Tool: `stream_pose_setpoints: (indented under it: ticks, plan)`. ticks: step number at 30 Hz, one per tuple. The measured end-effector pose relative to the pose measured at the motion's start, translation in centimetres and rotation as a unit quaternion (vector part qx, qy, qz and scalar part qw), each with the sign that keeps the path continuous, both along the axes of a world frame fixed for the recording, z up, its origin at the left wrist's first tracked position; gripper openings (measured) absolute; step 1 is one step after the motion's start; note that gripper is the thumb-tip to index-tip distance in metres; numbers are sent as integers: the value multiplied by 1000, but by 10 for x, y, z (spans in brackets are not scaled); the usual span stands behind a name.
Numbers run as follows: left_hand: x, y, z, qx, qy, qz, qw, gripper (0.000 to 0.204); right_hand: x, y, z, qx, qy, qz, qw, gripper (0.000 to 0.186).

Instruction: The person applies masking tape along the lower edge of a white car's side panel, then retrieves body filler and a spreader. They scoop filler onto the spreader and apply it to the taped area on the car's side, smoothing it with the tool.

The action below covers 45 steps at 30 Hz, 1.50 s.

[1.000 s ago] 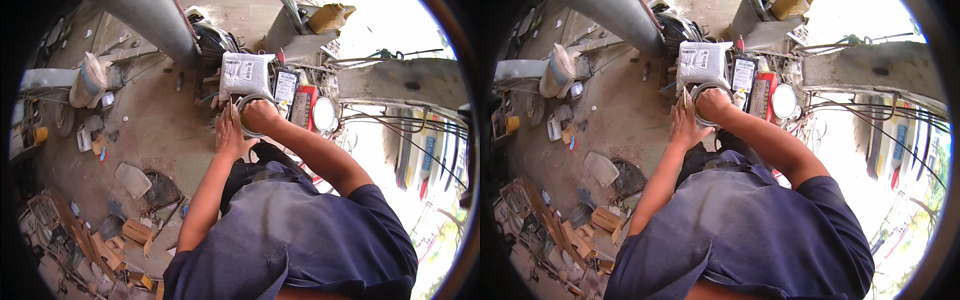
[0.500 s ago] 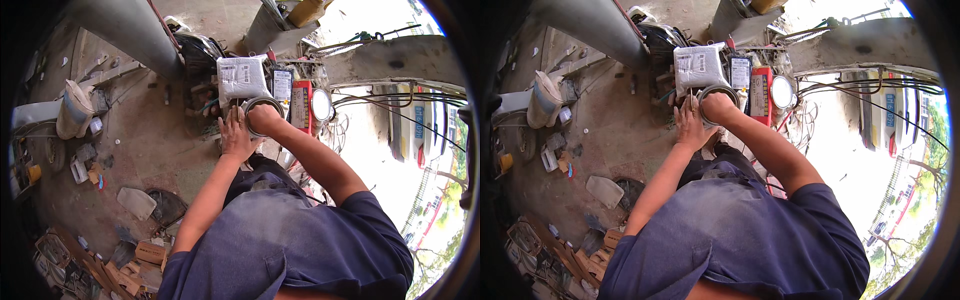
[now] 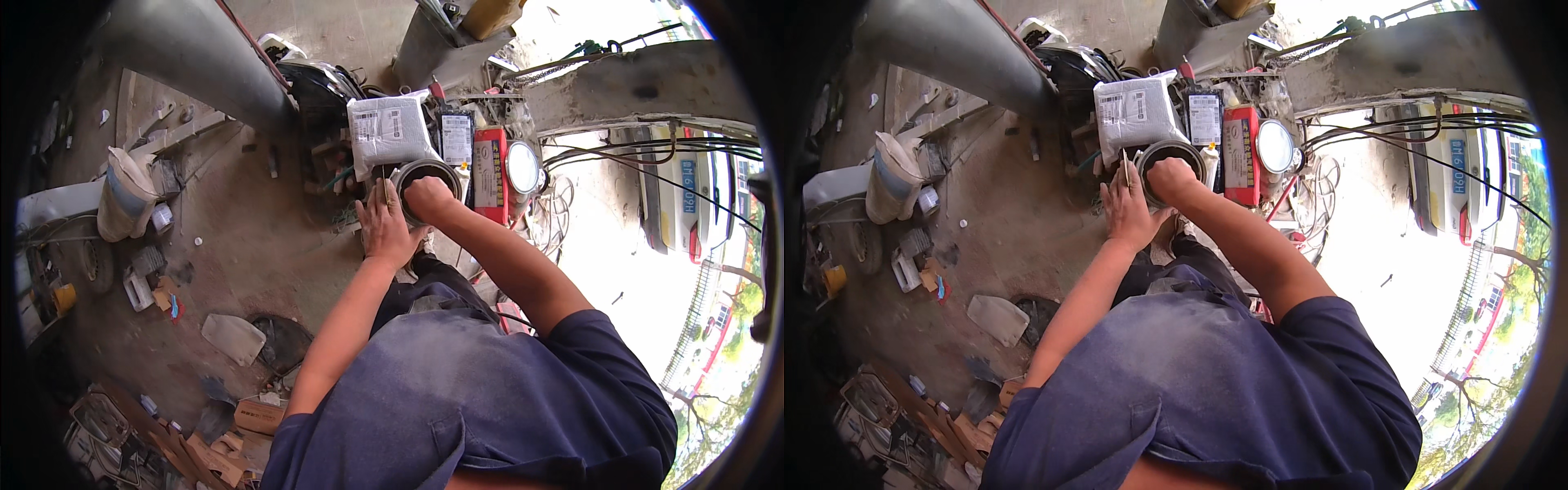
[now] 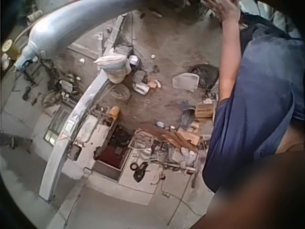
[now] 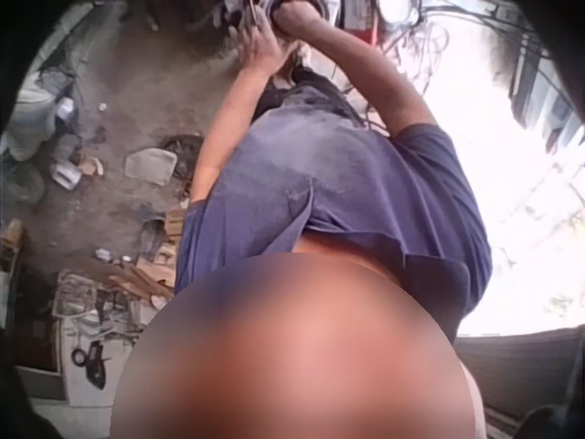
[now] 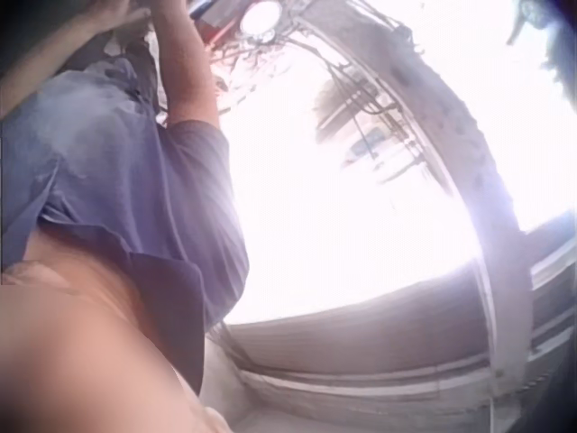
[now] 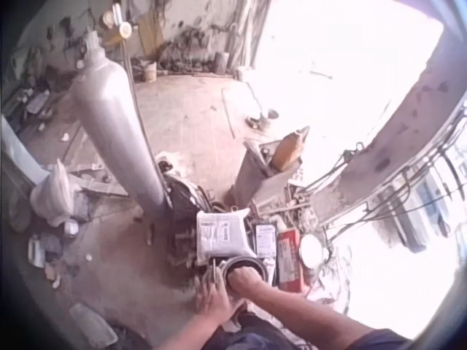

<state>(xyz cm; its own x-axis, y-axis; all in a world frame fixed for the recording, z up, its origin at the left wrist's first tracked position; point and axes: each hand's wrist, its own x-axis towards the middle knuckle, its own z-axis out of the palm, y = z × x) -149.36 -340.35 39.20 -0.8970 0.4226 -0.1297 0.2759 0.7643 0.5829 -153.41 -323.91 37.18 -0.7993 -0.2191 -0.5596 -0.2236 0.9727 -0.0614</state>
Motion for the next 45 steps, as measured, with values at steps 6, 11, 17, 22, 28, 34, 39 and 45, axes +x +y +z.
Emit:
stream_pose_setpoints:
  ticks: [6, 11, 17, 22, 28, 34, 39, 45]
  plan:
    - [0, 2, 2, -10, -21, 0, 1000, 133, -18, 3, 15, -35, -75, -37, 996, 25]
    - [-1, 1, 2, -23, -27, -11, 999, 133, -32, 18, 21, -84, -95, -153, 980, 28]
    - [-1, 1, 1, -34, -21, -15, 999, 134, -9, 36, 42, -200, -11, -266, 943, 36]
    - [-8, -24, 5, 21, 11, -21, 999, 119, 33, 60, 103, -339, 76, -286, 893, 31]
    - [-30, -70, 47, 209, 99, 104, 967, 46, 89, 81, 186, -520, 80, -399, 751, 33]
    - [-44, -35, 137, 540, -78, 185, 817, 81, 117, 67, 240, -559, 285, -293, 721, 36]
    - [-25, 17, 196, 658, -204, 242, 683, 76, 134, 55, 271, -514, 441, -155, 719, 42]
    - [1, 54, 220, 684, -329, 210, 616, 51, 146, 66, 268, -440, 536, -111, 712, 41]
